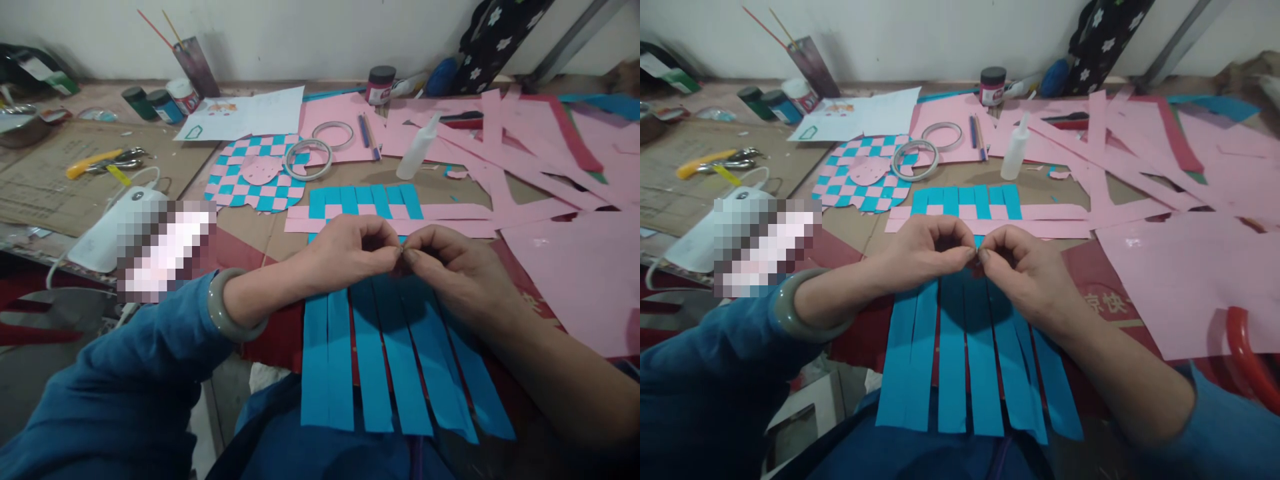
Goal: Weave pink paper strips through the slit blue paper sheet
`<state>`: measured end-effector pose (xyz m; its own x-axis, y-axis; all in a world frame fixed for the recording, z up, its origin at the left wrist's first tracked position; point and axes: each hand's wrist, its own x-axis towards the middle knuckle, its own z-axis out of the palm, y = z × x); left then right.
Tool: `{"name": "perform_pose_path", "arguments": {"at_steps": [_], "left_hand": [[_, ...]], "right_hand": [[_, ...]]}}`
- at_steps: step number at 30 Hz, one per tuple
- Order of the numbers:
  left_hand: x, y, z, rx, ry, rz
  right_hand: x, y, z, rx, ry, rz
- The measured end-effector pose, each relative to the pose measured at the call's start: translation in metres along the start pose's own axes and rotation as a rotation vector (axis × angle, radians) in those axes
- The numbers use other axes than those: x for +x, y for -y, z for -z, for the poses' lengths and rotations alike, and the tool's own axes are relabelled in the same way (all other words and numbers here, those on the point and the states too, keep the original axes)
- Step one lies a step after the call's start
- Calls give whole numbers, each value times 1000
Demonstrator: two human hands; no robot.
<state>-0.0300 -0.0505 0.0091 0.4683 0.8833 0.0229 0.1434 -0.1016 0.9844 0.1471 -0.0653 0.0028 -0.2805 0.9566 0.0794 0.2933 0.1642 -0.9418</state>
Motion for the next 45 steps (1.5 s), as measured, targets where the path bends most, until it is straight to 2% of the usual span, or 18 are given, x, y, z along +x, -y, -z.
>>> {"name": "perform_pose_path", "arguments": {"at_steps": [6, 14, 19, 25, 45], "left_hand": [[0, 1, 0, -95, 17, 12], [2, 1, 1, -21, -23, 49], [3, 2, 1, -98, 2, 88], [2, 3, 2, -83, 0, 97], [1, 5, 3, -19, -21, 76]], "right_hand": [[2, 2, 0, 20, -10, 21], [-3, -1, 0, -205, -44, 90], [-2, 1, -1, -261, -64, 138], [-1, 1, -2, -320, -68, 182], [-1, 2, 0, -253, -21, 138]]}}
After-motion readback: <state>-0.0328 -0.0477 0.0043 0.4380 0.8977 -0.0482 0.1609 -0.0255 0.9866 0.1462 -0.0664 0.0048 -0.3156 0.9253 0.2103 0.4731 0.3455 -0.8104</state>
